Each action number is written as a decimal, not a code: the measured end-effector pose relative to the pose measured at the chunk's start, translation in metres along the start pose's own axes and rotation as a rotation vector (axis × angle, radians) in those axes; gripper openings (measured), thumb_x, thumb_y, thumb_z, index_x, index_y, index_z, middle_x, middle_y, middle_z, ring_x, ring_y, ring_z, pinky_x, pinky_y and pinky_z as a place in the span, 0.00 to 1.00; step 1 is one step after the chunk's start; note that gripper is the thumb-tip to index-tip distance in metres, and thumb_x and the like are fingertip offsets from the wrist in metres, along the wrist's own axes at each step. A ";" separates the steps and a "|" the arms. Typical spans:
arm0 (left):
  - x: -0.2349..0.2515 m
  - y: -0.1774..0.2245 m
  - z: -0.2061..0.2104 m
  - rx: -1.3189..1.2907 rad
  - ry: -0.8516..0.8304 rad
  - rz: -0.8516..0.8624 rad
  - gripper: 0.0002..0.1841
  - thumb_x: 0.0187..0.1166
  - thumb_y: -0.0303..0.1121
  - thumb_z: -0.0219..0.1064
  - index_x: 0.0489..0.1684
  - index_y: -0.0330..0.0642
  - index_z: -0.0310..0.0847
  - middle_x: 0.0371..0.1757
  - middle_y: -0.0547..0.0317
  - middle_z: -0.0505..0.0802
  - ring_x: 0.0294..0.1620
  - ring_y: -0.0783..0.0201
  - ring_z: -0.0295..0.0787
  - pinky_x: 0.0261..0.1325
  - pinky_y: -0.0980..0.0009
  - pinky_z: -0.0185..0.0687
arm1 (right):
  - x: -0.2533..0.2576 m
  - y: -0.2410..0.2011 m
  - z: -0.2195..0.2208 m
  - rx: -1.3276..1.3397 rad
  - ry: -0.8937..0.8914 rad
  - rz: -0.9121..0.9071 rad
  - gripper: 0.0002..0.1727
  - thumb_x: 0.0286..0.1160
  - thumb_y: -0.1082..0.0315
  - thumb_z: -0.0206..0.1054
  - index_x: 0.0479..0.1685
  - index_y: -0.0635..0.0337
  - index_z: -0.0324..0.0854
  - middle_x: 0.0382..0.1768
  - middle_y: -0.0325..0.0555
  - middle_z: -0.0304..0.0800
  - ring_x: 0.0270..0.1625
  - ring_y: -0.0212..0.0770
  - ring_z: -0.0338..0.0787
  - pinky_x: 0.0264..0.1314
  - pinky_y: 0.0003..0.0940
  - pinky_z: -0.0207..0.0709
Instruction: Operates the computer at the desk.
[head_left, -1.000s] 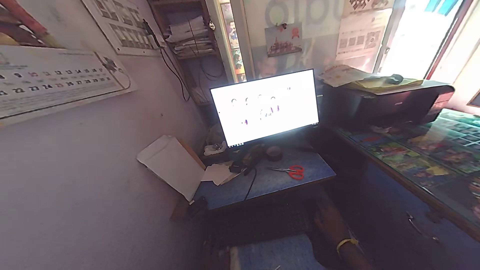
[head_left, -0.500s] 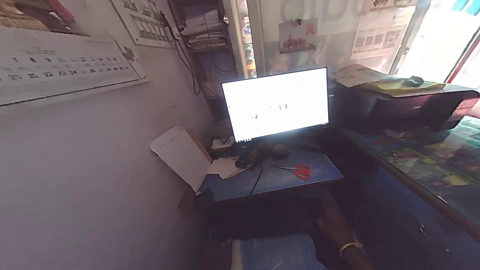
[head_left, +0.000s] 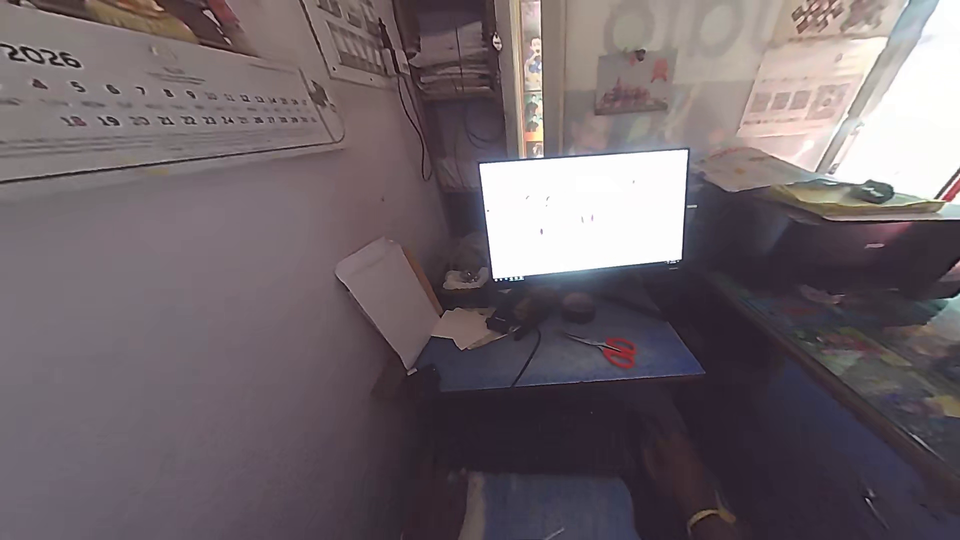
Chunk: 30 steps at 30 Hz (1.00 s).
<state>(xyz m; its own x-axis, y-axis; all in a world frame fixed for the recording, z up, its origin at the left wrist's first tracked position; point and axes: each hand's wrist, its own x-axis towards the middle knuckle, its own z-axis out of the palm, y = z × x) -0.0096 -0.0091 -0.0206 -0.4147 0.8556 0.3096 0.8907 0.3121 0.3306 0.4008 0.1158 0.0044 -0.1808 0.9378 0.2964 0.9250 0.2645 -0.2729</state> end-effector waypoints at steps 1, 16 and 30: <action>0.000 0.000 -0.002 -0.011 -0.016 -0.001 0.34 0.86 0.56 0.49 0.78 0.36 0.77 0.86 0.33 0.71 0.86 0.37 0.68 0.86 0.44 0.63 | 0.000 0.001 0.001 0.009 0.011 -0.010 0.28 0.81 0.54 0.61 0.80 0.50 0.79 0.81 0.54 0.76 0.82 0.58 0.77 0.82 0.57 0.72; -0.004 -0.010 0.010 -0.076 0.090 0.074 0.32 0.84 0.54 0.54 0.74 0.37 0.80 0.86 0.36 0.72 0.84 0.36 0.71 0.82 0.43 0.68 | -0.001 0.010 0.011 0.023 0.052 -0.042 0.27 0.78 0.55 0.62 0.77 0.49 0.81 0.81 0.53 0.77 0.83 0.55 0.77 0.82 0.53 0.73; -0.003 -0.010 0.012 -0.075 0.041 0.073 0.30 0.86 0.52 0.55 0.77 0.38 0.77 0.88 0.37 0.70 0.86 0.36 0.68 0.84 0.44 0.66 | -0.003 0.010 0.008 0.013 0.079 -0.021 0.28 0.76 0.56 0.64 0.77 0.51 0.82 0.79 0.55 0.78 0.81 0.59 0.79 0.80 0.55 0.74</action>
<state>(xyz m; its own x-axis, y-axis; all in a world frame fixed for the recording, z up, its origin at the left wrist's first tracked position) -0.0155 -0.0099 -0.0355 -0.3577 0.8567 0.3715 0.9031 0.2161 0.3712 0.4078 0.1172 -0.0071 -0.1728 0.9112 0.3739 0.9165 0.2878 -0.2778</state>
